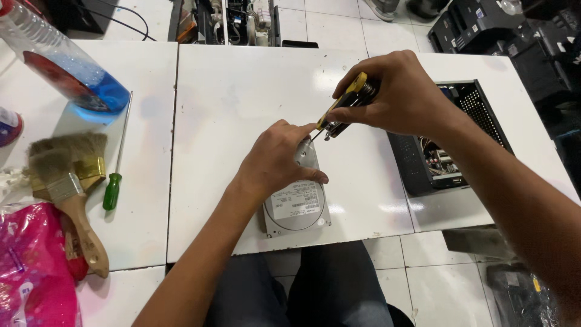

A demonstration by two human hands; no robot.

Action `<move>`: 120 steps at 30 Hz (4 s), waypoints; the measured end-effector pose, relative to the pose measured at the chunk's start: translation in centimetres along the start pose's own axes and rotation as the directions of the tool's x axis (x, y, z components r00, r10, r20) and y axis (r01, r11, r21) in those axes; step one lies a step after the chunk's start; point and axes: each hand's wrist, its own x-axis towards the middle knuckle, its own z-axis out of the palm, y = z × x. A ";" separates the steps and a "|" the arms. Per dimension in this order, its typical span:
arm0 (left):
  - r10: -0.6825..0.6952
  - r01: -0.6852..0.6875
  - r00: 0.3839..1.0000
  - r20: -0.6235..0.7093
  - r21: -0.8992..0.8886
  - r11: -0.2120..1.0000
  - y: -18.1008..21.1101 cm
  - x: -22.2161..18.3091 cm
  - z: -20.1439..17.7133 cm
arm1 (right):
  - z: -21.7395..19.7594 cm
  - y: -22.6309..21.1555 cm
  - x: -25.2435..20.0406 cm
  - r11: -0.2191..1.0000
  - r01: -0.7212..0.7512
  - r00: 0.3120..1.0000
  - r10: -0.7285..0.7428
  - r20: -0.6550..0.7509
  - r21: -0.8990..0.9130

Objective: The person uses a multi-tool screwdriver to remove screws from a hard drive placed on a white table. They repeatedly loosen and remove screws from the corners and sides of the drive, placing them on the table.

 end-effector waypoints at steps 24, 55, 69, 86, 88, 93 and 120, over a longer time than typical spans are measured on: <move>-0.170 0.150 0.985 -0.015 -0.407 0.901 0.4 0.0 -1.5 | -1.3 -3.5 2.3 0.965 -0.128 0.937 0.193 0.291 -0.229; 0.110 -0.183 0.911 -0.397 -0.151 0.971 0.2 -0.7 -3.6 | -3.3 -3.0 0.7 0.920 -0.392 0.897 0.389 0.210 -0.027; -0.424 -0.153 0.687 -0.590 -0.687 0.710 4.2 -0.7 -3.5 | 6.8 -0.1 -2.2 0.298 -0.175 0.855 0.518 -0.005 0.939; -0.207 -0.320 0.740 -0.640 -0.605 0.729 6.5 -1.2 -3.8 | 9.7 -1.0 -4.1 0.196 -0.038 0.876 0.479 -0.062 0.980; -0.190 -0.335 0.742 -0.643 -0.601 0.726 6.9 -1.3 -4.2 | 9.5 -1.1 -4.4 0.199 -0.021 0.886 0.457 -0.074 0.980; 0.142 -0.309 0.605 -0.784 -0.067 0.949 7.0 -1.4 -5.0 | 10.0 -0.8 -4.8 0.234 0.032 0.864 0.483 -0.145 0.972; -0.286 -0.232 0.898 -0.334 -0.912 0.337 7.3 -1.8 -3.0 | 8.2 -5.1 -5.6 0.165 0.032 0.881 0.461 -0.106 0.986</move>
